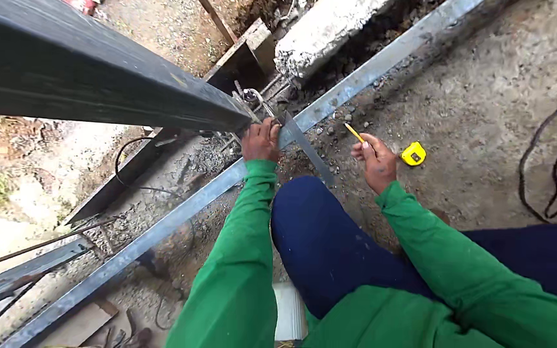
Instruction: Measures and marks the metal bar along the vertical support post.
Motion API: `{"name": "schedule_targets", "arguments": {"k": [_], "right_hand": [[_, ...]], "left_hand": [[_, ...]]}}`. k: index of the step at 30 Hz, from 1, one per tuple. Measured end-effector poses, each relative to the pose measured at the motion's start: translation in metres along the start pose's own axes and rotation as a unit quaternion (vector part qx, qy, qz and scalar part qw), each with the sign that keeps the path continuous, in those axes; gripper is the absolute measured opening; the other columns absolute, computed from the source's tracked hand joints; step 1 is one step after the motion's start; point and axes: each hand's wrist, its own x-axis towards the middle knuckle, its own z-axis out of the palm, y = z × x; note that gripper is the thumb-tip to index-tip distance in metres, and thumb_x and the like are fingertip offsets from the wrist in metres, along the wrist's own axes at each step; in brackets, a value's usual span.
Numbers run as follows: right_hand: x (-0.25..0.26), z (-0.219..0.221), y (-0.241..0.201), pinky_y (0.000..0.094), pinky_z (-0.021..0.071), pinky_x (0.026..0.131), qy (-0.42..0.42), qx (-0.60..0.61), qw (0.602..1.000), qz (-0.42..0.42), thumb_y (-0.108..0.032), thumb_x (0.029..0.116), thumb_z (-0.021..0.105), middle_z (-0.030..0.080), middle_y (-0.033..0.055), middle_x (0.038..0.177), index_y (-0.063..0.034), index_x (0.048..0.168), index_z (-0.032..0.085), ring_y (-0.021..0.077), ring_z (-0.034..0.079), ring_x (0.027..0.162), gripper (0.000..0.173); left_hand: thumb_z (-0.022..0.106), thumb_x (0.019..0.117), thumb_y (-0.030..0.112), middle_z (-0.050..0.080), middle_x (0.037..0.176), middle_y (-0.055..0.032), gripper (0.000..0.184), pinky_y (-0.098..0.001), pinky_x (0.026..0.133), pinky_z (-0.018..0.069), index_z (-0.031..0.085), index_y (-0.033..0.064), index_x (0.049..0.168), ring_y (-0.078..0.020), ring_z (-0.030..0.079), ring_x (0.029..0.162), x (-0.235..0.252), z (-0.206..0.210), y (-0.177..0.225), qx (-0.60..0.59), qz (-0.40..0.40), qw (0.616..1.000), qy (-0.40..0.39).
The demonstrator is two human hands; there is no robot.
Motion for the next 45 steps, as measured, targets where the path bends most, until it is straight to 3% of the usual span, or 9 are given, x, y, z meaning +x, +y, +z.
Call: {"name": "schedule_targets", "arguments": {"k": [10, 18, 24, 28, 34, 39, 41, 43, 45], "right_hand": [[-0.003, 0.000, -0.001, 0.0352, 0.0614, 0.085, -0.013, -0.014, 1.000, 0.008, -0.025, 0.1111, 0.041, 0.075, 0.0047, 0.108, -0.0065, 0.137, 0.062, 0.0130, 0.073, 0.092, 0.038], [0.022, 0.041, -0.035, 0.0418, 0.0609, 0.090, -0.071, -0.097, 0.991, -0.055, -0.024, 0.1093, 0.046, 0.076, 0.0070, 0.109, -0.0091, 0.136, 0.064, 0.0181, 0.075, 0.094, 0.036], [0.050, 0.068, -0.066, 0.0512, 0.0551, 0.097, -0.125, -0.230, 0.963, -0.065, -0.024, 0.1091, 0.044, 0.073, 0.0102, 0.120, -0.0136, 0.140, 0.062, 0.0279, 0.072, 0.108, 0.037], [0.057, 0.078, -0.075, 0.0561, 0.0547, 0.096, -0.145, -0.277, 0.948, -0.058, -0.027, 0.1101, 0.041, 0.073, 0.0128, 0.120, -0.0153, 0.140, 0.062, 0.0326, 0.071, 0.110, 0.038], [0.064, 0.080, -0.081, 0.0551, 0.0538, 0.099, -0.181, -0.347, 0.915, -0.102, -0.025, 0.1106, 0.039, 0.071, 0.0123, 0.127, -0.0127, 0.140, 0.062, 0.0325, 0.069, 0.116, 0.040], [0.065, 0.076, -0.082, 0.0563, 0.0552, 0.093, -0.217, -0.404, 0.876, -0.151, -0.020, 0.1099, 0.038, 0.070, 0.0149, 0.126, -0.0121, 0.142, 0.061, 0.0358, 0.069, 0.111, 0.040], [0.054, 0.068, -0.087, 0.0574, 0.0567, 0.087, -0.224, -0.424, 0.861, -0.169, -0.016, 0.1072, 0.042, 0.072, 0.0183, 0.114, -0.0074, 0.131, 0.067, 0.0385, 0.071, 0.103, 0.036], [0.030, 0.046, -0.112, 0.0643, 0.0548, 0.081, -0.305, -0.462, 0.827, -0.100, -0.011, 0.1027, 0.048, 0.070, 0.0236, 0.104, -0.0016, 0.110, 0.070, 0.0446, 0.069, 0.101, 0.025], [0.000, 0.022, -0.113, 0.0658, 0.0550, 0.076, -0.342, -0.483, 0.804, -0.051, -0.009, 0.0978, 0.056, 0.070, 0.0227, 0.099, -0.0021, 0.099, 0.071, 0.0447, 0.069, 0.096, 0.017]], "left_hand": [[0.043, 0.1087, 0.047, 0.069, 0.116, -0.0190, 0.045, -0.0552, 0.094, 0.0524, 0.067, 0.0200, 0.136, -0.0370, 0.067, 0.111, 0.001, -0.002, 0.006, 0.007, -0.020, 1.000, -0.005], [0.042, 0.1086, 0.049, 0.070, 0.114, -0.0185, 0.046, -0.0559, 0.089, 0.0535, 0.067, 0.0218, 0.136, -0.0375, 0.067, 0.108, 0.002, 0.001, 0.003, 0.019, -0.017, 1.000, 0.004], [0.041, 0.1086, 0.050, 0.070, 0.117, -0.0173, 0.046, -0.0569, 0.089, 0.0528, 0.066, 0.0233, 0.136, -0.0369, 0.067, 0.110, 0.002, 0.002, 0.002, 0.019, -0.023, 1.000, -0.002], [0.040, 0.1087, 0.051, 0.070, 0.115, -0.0175, 0.048, -0.0567, 0.088, 0.0529, 0.066, 0.0241, 0.137, -0.0369, 0.067, 0.109, 0.003, 0.003, 0.000, 0.023, -0.020, 1.000, -0.002], [0.040, 0.1087, 0.051, 0.070, 0.112, -0.0174, 0.047, -0.0553, 0.088, 0.0533, 0.066, 0.0233, 0.137, -0.0362, 0.068, 0.106, 0.002, 0.004, -0.002, 0.027, -0.010, 1.000, 0.005], [0.039, 0.1090, 0.051, 0.070, 0.112, -0.0170, 0.048, -0.0547, 0.089, 0.0528, 0.066, 0.0239, 0.138, -0.0357, 0.067, 0.107, 0.002, 0.004, -0.001, 0.025, -0.012, 1.000, 0.003], [0.039, 0.1090, 0.052, 0.069, 0.112, -0.0166, 0.048, -0.0547, 0.089, 0.0527, 0.065, 0.0245, 0.138, -0.0358, 0.067, 0.106, 0.002, 0.004, -0.001, 0.021, -0.012, 1.000, 0.004], [0.039, 0.1088, 0.053, 0.070, 0.113, -0.0168, 0.048, -0.0555, 0.090, 0.0527, 0.065, 0.0252, 0.138, -0.0364, 0.067, 0.107, 0.003, 0.003, -0.001, 0.022, -0.014, 1.000, 0.002], [0.039, 0.1087, 0.053, 0.069, 0.114, -0.0170, 0.049, -0.0560, 0.089, 0.0526, 0.065, 0.0249, 0.138, -0.0363, 0.067, 0.108, 0.003, 0.003, -0.001, 0.022, -0.014, 1.000, 0.000]]}}
